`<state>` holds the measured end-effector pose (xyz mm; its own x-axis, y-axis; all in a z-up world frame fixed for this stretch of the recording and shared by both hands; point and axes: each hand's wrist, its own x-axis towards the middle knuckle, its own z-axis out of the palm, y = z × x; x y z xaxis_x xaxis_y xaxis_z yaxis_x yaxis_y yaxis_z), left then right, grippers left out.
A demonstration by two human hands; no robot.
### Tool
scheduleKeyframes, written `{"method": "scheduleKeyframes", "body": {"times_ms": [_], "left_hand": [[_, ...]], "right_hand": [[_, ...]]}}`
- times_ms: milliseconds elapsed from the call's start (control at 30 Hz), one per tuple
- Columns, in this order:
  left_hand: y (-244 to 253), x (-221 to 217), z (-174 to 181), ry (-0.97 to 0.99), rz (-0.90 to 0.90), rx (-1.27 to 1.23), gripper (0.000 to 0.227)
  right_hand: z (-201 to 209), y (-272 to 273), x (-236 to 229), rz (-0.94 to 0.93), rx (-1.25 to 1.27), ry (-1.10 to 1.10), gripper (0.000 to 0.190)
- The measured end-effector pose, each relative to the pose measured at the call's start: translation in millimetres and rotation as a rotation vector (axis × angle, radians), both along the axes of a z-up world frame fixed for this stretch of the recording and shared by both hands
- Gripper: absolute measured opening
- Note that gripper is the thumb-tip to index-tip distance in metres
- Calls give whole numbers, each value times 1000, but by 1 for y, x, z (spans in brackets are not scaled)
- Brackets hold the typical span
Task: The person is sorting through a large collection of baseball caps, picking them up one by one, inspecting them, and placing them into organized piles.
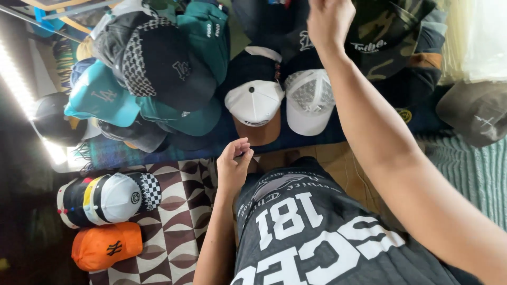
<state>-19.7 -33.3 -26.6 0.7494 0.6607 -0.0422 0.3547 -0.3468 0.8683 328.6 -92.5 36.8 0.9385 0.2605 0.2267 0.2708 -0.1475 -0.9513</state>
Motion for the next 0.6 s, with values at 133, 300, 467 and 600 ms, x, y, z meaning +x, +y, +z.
{"method": "scheduleKeyframes", "body": {"times_ms": [133,300,467,600], "left_hand": [[28,8,27,-132,-39,-50,33],[75,54,58,-383,-110,41,69],[118,98,78,-659,-219,39,54],[107,100,102,-497,-180,90,32]], "right_hand": [[-29,-6,-20,87,356,277,7],[-80,-44,-50,115,667,1181,23],[-42,-43,-98,472,817,1672,40],[2,-45,-126,671,1002,1473,102]]}}
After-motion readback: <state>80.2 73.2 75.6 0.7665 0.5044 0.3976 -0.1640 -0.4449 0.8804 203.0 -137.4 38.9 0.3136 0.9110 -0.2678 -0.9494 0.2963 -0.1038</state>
